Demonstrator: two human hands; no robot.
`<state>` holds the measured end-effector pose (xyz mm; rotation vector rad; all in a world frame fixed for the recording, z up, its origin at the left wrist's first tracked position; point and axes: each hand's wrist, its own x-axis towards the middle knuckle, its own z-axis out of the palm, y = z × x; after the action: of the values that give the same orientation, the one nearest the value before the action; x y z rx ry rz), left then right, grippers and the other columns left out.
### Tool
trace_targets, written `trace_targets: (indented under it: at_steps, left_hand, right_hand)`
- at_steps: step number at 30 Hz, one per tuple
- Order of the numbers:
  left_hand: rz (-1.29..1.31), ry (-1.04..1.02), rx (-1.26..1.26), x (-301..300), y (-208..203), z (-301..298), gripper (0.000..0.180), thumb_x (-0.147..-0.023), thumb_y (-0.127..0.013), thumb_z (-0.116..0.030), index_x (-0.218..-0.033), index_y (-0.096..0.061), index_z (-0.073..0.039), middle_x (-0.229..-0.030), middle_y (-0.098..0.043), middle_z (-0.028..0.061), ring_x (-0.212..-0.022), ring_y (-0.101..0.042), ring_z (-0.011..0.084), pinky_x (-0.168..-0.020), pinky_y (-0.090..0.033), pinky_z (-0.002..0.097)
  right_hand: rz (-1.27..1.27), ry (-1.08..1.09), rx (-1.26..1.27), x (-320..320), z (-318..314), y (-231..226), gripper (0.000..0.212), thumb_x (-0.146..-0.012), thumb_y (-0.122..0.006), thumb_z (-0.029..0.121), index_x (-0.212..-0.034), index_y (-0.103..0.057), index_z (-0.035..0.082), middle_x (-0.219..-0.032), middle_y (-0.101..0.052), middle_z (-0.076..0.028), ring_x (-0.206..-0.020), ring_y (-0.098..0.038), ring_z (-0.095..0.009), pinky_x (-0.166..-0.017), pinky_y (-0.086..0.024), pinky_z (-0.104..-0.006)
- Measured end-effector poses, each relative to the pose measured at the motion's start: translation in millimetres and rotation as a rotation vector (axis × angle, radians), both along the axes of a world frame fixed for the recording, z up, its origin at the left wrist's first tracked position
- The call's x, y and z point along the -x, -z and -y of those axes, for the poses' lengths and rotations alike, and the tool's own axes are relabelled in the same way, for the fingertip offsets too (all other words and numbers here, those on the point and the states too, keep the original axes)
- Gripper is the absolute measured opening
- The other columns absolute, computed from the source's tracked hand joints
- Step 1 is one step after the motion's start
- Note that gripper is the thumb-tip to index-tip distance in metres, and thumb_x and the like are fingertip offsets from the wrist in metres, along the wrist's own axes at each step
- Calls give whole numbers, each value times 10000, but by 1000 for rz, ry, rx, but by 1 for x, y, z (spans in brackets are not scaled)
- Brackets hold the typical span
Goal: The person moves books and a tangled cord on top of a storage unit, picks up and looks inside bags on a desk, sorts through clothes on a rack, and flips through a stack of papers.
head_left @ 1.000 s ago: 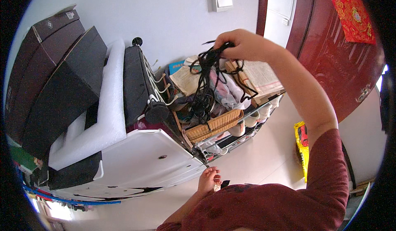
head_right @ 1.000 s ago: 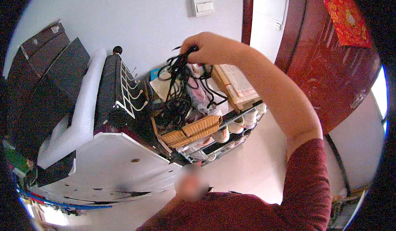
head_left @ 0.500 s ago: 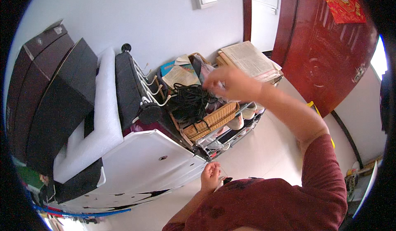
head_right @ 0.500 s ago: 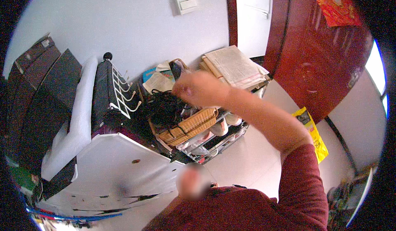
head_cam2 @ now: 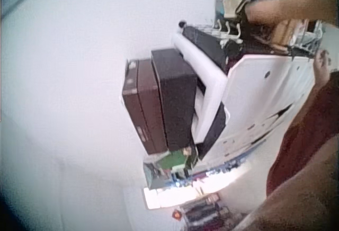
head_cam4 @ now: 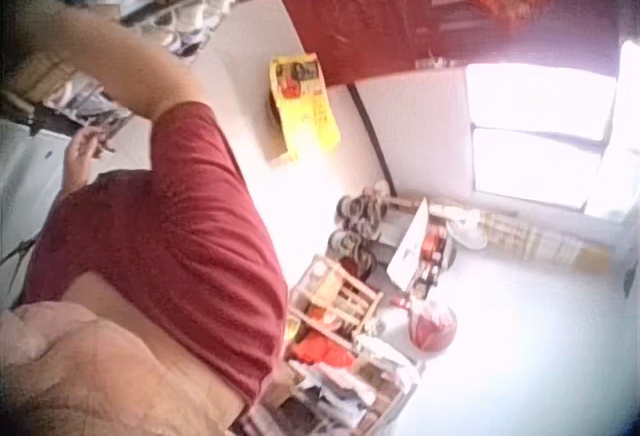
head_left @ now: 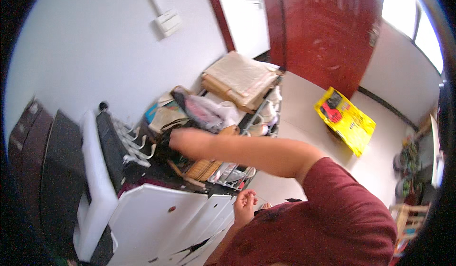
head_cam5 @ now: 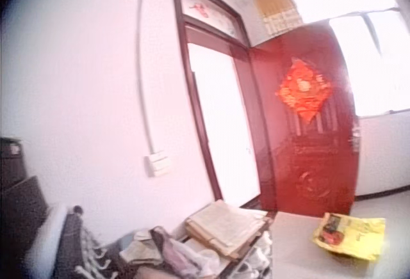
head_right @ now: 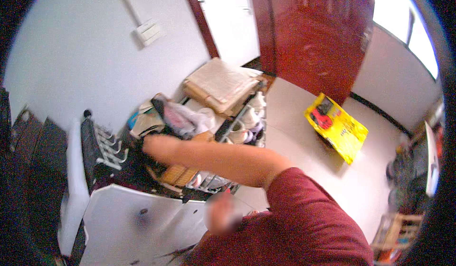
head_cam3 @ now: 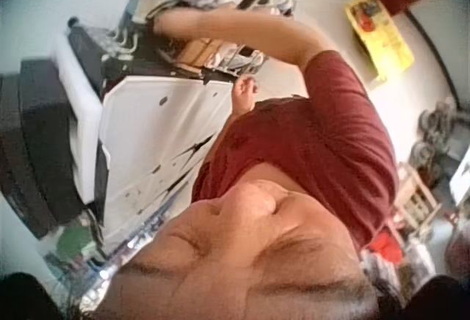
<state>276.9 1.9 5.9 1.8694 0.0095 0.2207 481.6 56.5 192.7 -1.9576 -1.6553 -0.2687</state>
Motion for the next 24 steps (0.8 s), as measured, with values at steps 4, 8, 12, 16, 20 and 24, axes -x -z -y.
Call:
trace_targets:
  at_steps: [4, 8, 12, 16, 20, 24]
  left_hand:
    - [-46, -21, 95, -1, -10, -12, 117, -836, -434, -60, -927, -496, -19, -807, -550, 54, -638, -517, 91, -567, -442, 213]
    - [-179, 74, 193, -5, -3, -7, 114, -827, -423, -41, -910, -491, -3, -823, -555, 72, -641, -524, 104, -567, -458, 229]
    - [-338, 220, 239, -17, -2, 10, 199, -748, -505, -120, -922, -508, -22, -831, -550, 93, -673, -531, 164, -595, -447, 272]
    - [-484, 281, 339, -31, 22, 33, 185, -766, -497, -105, -929, -500, -19, -839, -552, 98, -665, -541, 163, -580, -458, 270]
    - [-603, 403, 370, -52, 45, 83, 170, -784, -489, -90, -936, -492, -15, -848, -554, 103, -657, -551, 163, -564, -469, 267]
    - [-670, 571, 374, -76, 74, 148, 155, -802, -481, -75, -944, -484, -12, -856, -557, 107, -649, -560, 163, -549, -480, 265]
  right_hand:
    - [-254, 16, 523, 28, -6, 11, 172, -693, -538, 188, -728, -633, 49, -739, -596, -149, -702, -583, -293, -607, -470, -385]
    - [-458, 70, 236, 44, 23, -4, 264, -754, -466, 254, -715, -621, 45, -708, -585, -158, -680, -568, -307, -599, -459, -403]
    - [-407, -181, -425, 74, 101, -3, 200, -743, -480, 180, -657, -559, 19, -640, -529, -149, -593, -520, -316, -519, -426, -383]
    - [-1192, -714, -402, 124, 221, -56, 169, -818, -515, 153, -921, -571, 31, -764, -586, -49, -649, -533, -96, -568, -432, -209]
    - [-1357, -1011, -674, 159, 325, -72, 194, -792, -539, 101, -921, -533, -44, -736, -559, -75, -617, -511, -103, -538, -403, -204]
    - [-1284, -1105, -967, 206, 402, -76, 258, -781, -531, 62, -983, -461, -82, -841, -532, -114, -690, -515, -158, -605, -413, -253]
